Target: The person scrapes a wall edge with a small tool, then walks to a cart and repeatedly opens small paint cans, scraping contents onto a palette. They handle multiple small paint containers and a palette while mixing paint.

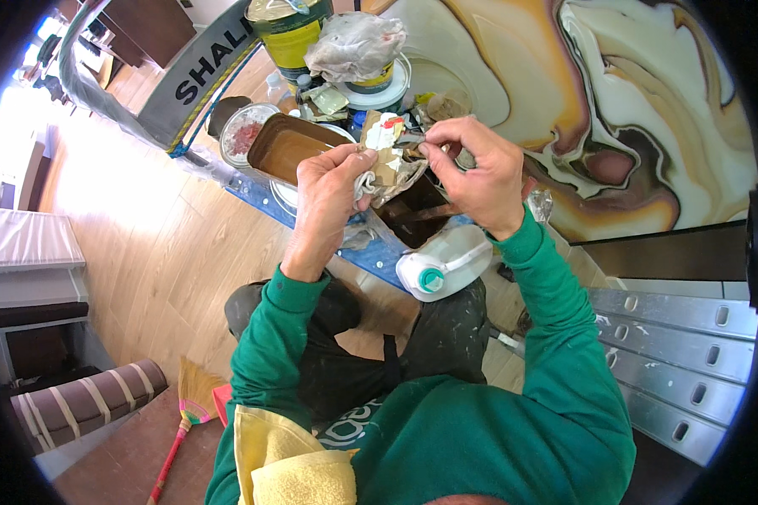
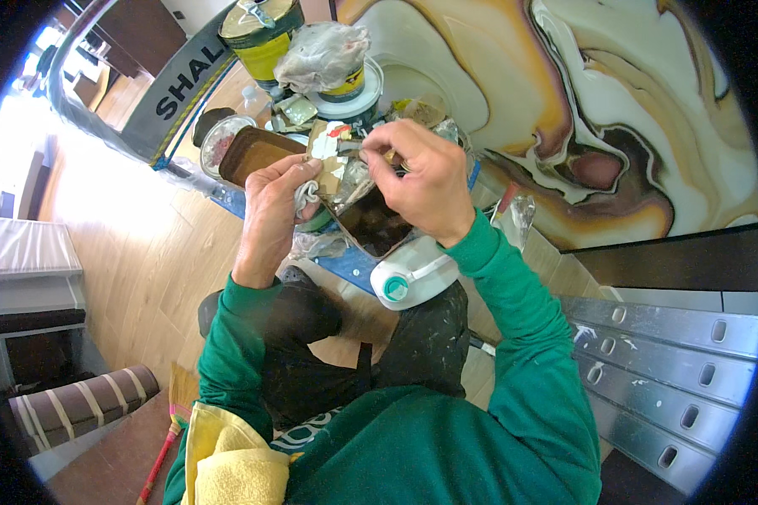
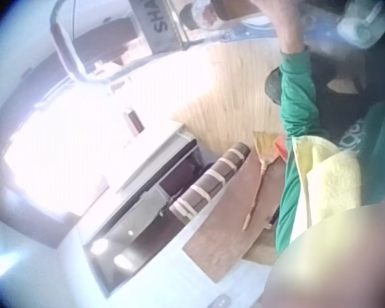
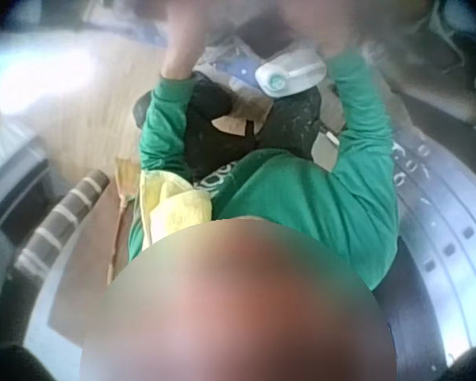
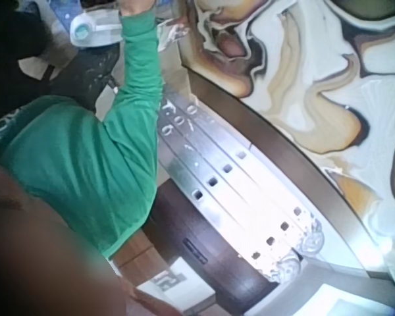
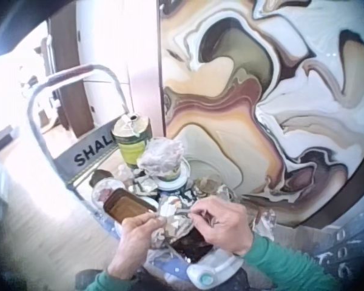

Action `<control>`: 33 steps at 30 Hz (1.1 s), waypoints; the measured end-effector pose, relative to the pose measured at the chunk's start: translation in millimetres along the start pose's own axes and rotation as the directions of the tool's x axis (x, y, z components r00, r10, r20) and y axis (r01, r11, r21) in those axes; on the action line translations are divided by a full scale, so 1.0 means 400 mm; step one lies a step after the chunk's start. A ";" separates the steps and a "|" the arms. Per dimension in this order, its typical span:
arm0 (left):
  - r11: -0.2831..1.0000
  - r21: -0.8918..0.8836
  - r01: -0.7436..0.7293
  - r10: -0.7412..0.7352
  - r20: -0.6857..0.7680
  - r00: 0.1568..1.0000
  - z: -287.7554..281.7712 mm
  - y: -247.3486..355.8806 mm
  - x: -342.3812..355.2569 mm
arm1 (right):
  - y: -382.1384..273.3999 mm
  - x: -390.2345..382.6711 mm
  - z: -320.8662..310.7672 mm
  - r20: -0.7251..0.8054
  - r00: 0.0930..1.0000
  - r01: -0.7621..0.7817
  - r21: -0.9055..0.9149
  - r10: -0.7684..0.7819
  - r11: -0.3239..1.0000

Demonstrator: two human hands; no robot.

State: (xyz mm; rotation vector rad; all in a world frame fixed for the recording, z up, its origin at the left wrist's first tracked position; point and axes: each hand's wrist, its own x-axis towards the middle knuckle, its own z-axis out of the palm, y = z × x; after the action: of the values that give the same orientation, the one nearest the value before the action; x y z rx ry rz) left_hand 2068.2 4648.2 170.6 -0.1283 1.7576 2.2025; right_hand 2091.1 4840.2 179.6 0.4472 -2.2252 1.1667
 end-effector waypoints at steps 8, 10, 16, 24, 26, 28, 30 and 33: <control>0.999 -0.050 -0.006 0.007 0.007 1.000 -0.016 0.004 0.000 | -0.014 -0.006 -0.005 0.020 0.976 0.215 -0.149 -0.215 0.965; 0.995 -0.084 -0.044 0.048 0.046 0.998 -0.028 -0.017 0.010 | -0.010 -0.015 -0.015 0.013 0.965 0.260 -0.153 -0.261 0.953; 0.278 0.603 -0.748 0.740 0.362 0.567 -0.064 -0.028 0.029 | -0.016 -0.001 0.013 0.114 0.827 0.561 -0.233 -0.550 0.794; 0.990 -0.137 0.012 -0.007 0.042 0.999 -0.050 0.004 -0.004 | 0.011 -0.031 0.017 0.170 0.797 0.602 -0.163 -0.579 0.781; 0.989 -0.146 0.007 -0.002 0.039 0.999 -0.053 0.004 -0.001 | 0.014 -0.033 0.009 0.202 0.800 0.596 -0.156 -0.565 0.788; 0.988 -0.154 -0.014 0.020 0.041 0.999 -0.057 0.001 0.004 | 0.010 -0.035 0.003 0.196 0.789 0.612 -0.158 -0.583 0.775; 0.990 -0.142 0.000 0.004 0.024 1.000 -0.054 -0.004 0.008 | 0.007 -0.034 -0.002 0.155 0.799 0.600 -0.155 -0.581 0.785; 0.989 -0.147 0.010 -0.004 0.042 0.999 -0.050 -0.010 0.006 | 0.005 -0.032 0.006 0.053 0.813 0.581 -0.145 -0.580 0.801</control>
State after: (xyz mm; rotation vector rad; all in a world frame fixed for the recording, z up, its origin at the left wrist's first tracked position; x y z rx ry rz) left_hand 2064.6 4630.0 161.6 -0.1214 1.5702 2.3119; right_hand 2099.1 4839.8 169.3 0.9852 -1.9433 0.6549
